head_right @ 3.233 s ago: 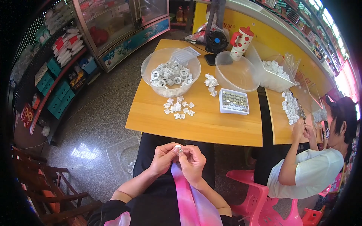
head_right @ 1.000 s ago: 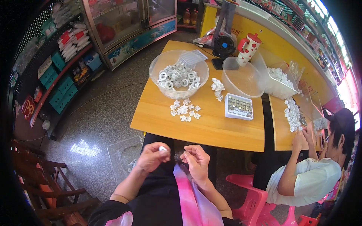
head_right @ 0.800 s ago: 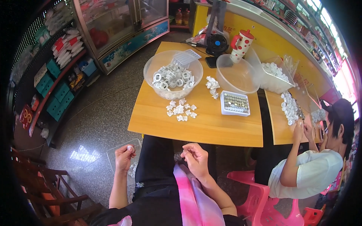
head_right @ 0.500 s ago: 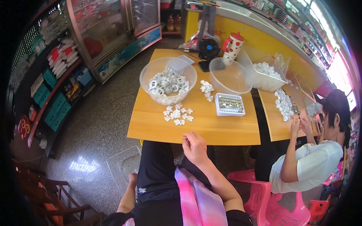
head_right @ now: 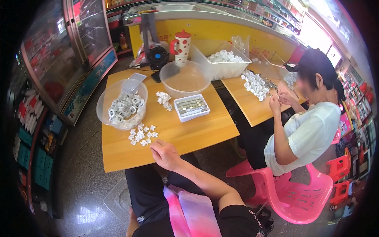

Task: The person assembles small plastic electronic components by hand, arranges trays of coin batteries on the table, and mixes small plastic parts inside a yellow container.

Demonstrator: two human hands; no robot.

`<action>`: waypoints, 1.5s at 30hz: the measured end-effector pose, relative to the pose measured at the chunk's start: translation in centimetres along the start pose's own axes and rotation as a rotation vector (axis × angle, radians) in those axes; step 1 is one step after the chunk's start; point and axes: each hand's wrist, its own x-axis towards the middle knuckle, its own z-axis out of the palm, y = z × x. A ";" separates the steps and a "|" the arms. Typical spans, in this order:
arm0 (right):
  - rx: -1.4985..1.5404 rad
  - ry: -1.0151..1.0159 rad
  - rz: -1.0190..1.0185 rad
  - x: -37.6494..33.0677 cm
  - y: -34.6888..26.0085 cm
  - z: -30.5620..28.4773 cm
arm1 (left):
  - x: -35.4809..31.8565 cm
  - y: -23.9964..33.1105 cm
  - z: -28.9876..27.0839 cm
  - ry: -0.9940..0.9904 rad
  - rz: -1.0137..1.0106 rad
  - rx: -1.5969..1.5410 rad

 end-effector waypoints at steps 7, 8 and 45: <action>0.021 0.213 0.072 0.0 4.2 -3.3 | 2.0 16.5 -12.7 0.617 0.233 0.275; 0.034 0.233 0.151 -0.7 5.4 -4.1 | -0.3 25.5 -14.6 0.741 0.625 0.093; 0.073 0.283 0.132 -1.5 5.9 -3.4 | -0.7 68.0 -12.6 -0.349 1.109 0.747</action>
